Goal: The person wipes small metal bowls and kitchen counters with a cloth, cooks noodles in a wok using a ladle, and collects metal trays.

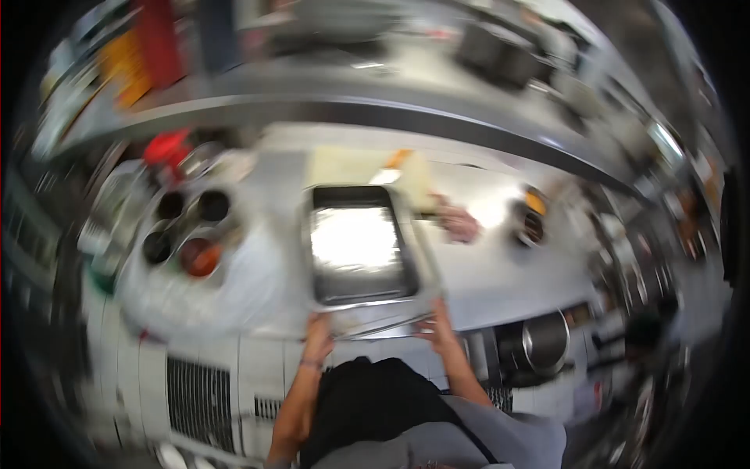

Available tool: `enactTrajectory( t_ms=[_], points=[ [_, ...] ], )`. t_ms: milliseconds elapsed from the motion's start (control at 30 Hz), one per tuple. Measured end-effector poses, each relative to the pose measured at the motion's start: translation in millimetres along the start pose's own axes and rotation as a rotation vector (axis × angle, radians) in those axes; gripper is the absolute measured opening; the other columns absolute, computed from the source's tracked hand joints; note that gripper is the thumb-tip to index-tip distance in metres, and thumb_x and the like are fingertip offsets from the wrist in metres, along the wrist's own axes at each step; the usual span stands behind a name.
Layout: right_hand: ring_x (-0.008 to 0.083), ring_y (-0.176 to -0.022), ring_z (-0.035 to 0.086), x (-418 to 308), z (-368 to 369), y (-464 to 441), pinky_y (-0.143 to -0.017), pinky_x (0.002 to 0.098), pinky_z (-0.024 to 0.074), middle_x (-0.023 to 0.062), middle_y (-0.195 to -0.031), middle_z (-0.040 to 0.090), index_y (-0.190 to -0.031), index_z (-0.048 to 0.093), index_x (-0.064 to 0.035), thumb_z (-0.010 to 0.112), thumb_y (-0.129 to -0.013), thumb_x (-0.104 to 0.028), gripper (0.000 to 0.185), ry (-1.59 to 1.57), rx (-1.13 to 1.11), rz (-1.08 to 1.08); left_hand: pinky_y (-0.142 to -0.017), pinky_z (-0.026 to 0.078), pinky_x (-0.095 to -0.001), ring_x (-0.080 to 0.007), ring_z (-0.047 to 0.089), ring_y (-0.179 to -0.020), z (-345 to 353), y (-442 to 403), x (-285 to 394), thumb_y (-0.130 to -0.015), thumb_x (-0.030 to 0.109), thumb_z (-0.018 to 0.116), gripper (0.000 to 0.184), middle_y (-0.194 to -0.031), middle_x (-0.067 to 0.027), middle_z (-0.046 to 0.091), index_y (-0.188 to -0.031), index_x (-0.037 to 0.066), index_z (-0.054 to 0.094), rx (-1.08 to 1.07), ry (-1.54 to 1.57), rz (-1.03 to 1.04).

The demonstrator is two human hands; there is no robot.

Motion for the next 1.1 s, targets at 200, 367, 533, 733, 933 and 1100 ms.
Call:
enactTrajectory(
  t_ms=[200,367,533,733,933,1100],
  points=[
    [0.0406,-0.117,0.057,-17,29,33,-0.085,0.0592,0.055,0.0219,-0.149,0.035,-0.157,0.004,-0.0255,0.069,-0.092,-0.044,0.094,-0.352,0.297,-0.22,-0.101,0.05,-0.05,-0.032,0.062,-0.111,71,36,39,-0.081,-0.01,0.047,0.061,-0.122,-0.0128,0.061,-0.14,0.005,0.046,-0.132,-0.058,-0.05],
    [0.0375,-0.116,0.061,3,63,20,-0.096,0.0619,0.0502,0.0193,-0.127,0.06,-0.137,0.044,-0.0101,0.066,-0.096,-0.025,0.049,-0.803,-0.23,0.043,-0.099,0.05,-0.0555,-0.0333,0.061,-0.111,39,8,28,-0.075,-0.011,0.045,0.062,-0.123,-0.0153,0.06,-0.135,0.006,0.047,-0.177,0.009,-0.097],
    [0.0298,-0.118,0.062,30,58,-16,-0.103,0.0662,0.0433,0.0139,-0.105,0.071,-0.106,0.065,-0.0008,0.064,-0.091,-0.007,0.016,-0.81,-0.493,0.094,-0.09,0.054,-0.0519,-0.0284,0.063,-0.089,1,-3,19,-0.072,-0.011,0.048,0.053,-0.094,-0.01,0.06,-0.123,0.003,0.049,0.061,-0.039,-0.162],
    [0.0366,-0.138,0.044,-18,43,30,-0.109,0.074,0.0272,0.0152,-0.143,0.054,-0.142,0.051,-0.0112,0.067,-0.088,-0.037,0.062,-0.659,-0.805,-0.095,-0.091,0.054,-0.0462,-0.0281,0.064,-0.094,0,14,34,-0.069,-0.011,0.048,0.058,-0.101,-0.0117,0.062,-0.126,0.001,0.05,-0.009,0.044,-0.032],
    [0.0352,-0.145,0.032,-11,-12,-36,-0.117,0.0562,0.0297,0.0127,-0.158,0.036,-0.153,0.037,-0.0124,0.064,-0.082,-0.071,0.096,-0.921,-0.373,0.095,-0.088,0.054,-0.0334,-0.0193,0.065,-0.098,27,90,69,-0.068,-0.01,0.046,0.068,-0.114,-0.0105,0.066,-0.135,0.0,0.052,-0.048,-0.006,0.047],
    [0.033,-0.145,0.031,-127,83,0,-0.12,0.0473,0.0277,0.0128,-0.161,0.03,-0.157,0.026,-0.0053,0.05,-0.088,-0.075,0.101,-0.523,-0.992,-0.156,-0.078,0.053,-0.0246,-0.0127,0.064,-0.088,47,146,100,-0.07,-0.011,0.046,0.075,-0.11,-0.0048,0.065,-0.145,0.001,0.046,0.053,-0.007,0.243]
  ],
)
Point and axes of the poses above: each hand's wrist, its own y-axis away from the middle knuckle, its own z-axis out of the palm, x = y × z, the point moved 7 cm from there along -y, towards the middle knuckle
